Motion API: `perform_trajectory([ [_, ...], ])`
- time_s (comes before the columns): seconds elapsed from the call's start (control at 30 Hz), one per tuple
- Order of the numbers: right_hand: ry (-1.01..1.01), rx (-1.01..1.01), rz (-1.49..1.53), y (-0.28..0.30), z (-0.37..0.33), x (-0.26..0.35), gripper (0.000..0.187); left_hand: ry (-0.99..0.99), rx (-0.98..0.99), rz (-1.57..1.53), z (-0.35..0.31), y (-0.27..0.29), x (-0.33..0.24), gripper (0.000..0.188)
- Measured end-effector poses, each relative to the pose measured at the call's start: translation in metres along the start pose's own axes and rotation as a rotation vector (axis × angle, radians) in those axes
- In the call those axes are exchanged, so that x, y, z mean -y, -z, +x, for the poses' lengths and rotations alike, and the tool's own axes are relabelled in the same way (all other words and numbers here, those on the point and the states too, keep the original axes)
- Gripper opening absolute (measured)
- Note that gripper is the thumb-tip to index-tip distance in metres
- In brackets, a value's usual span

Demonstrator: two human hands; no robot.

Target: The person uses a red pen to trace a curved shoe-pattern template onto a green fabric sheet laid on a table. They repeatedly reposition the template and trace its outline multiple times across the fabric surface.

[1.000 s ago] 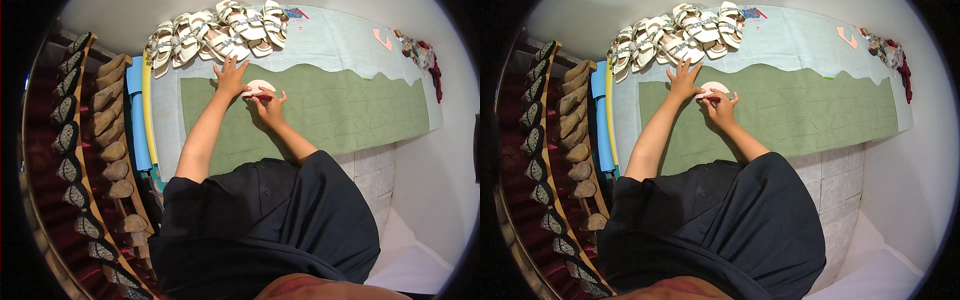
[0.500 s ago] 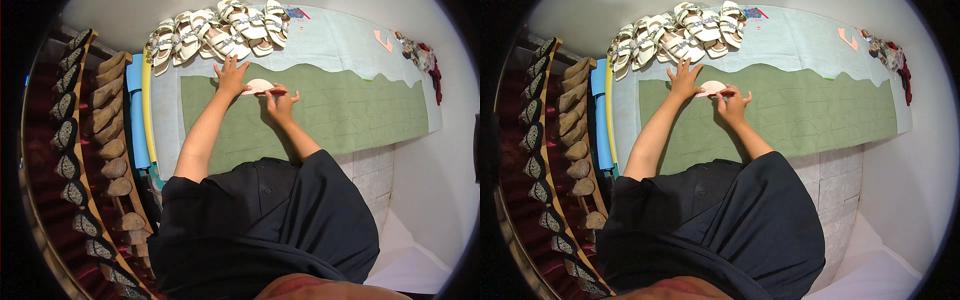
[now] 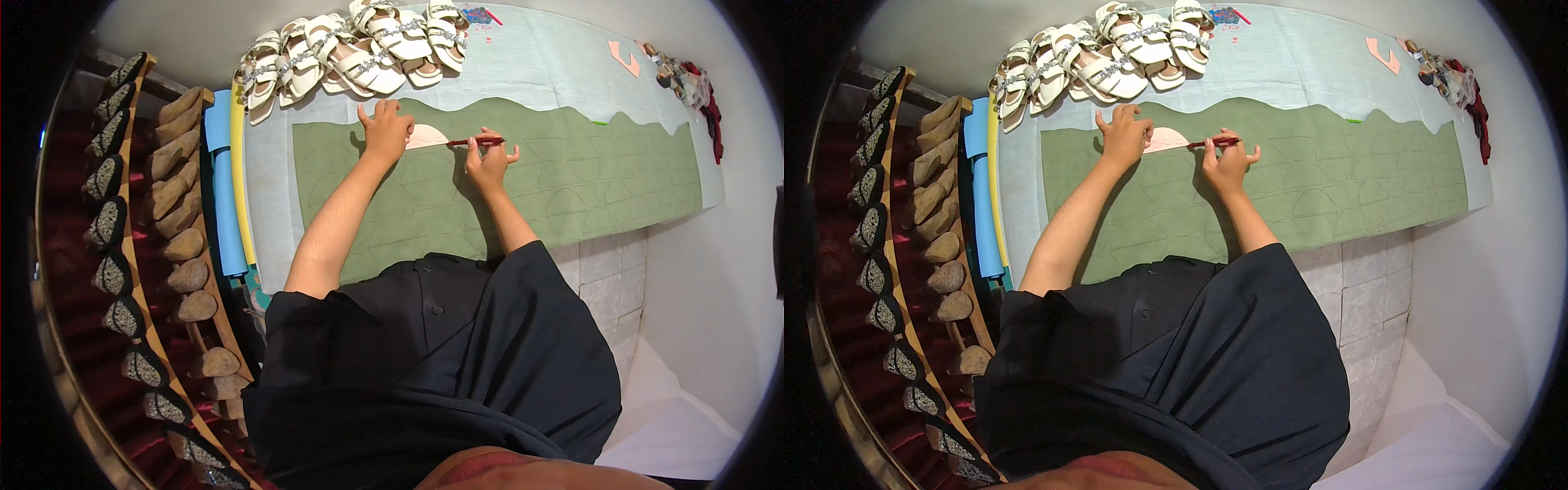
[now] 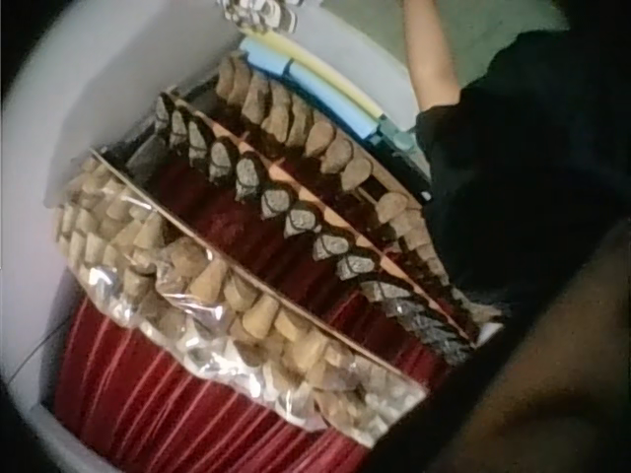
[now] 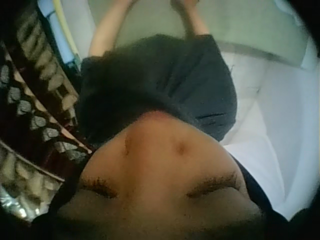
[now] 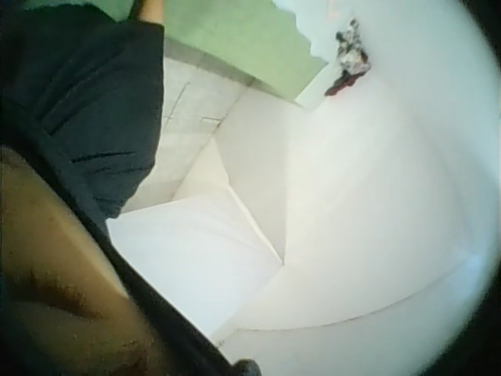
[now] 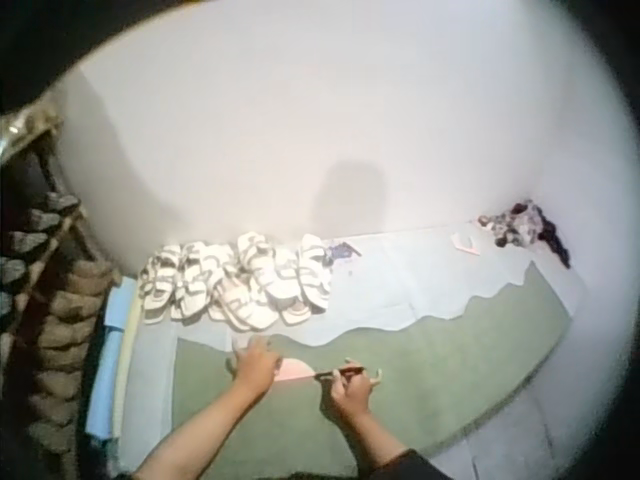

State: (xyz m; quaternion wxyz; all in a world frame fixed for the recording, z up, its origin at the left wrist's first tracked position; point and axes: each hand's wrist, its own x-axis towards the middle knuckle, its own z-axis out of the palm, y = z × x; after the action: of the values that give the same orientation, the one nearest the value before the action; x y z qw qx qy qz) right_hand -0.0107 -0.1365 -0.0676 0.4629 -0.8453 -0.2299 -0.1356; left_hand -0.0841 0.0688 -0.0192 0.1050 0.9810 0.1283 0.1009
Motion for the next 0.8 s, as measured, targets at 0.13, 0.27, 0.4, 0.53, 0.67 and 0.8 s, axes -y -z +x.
perform_trajectory([
  [0.13, -0.017, -0.001, -0.017, 0.005, 0.005, -0.008, 0.013, -0.011, -0.005, 0.007, 0.000, -0.001, -0.002, 0.010],
  [0.27, -0.122, -0.123, 0.254, 0.017, 0.018, 0.004, 0.013, -0.032, 0.090, 0.117, -0.013, -0.007, -0.006, 0.008],
  [0.4, -0.160, -0.104, 0.390, 0.008, 0.037, 0.023, 0.019, 0.037, 0.054, 0.173, -0.050, -0.023, -0.036, 0.027],
  [0.53, -0.099, 0.250, 0.294, -0.016, 0.031, 0.044, 0.022, 0.113, -0.045, 0.088, -0.082, -0.033, -0.072, 0.066],
  [0.67, -0.002, 0.417, 0.270, -0.048, 0.024, 0.048, 0.025, 0.173, 0.132, 0.043, -0.079, -0.025, -0.080, 0.076],
  [0.8, 0.082, 0.491, 0.174, -0.058, 0.027, 0.054, 0.025, 0.185, 0.126, 0.033, -0.080, -0.029, -0.077, 0.073],
])
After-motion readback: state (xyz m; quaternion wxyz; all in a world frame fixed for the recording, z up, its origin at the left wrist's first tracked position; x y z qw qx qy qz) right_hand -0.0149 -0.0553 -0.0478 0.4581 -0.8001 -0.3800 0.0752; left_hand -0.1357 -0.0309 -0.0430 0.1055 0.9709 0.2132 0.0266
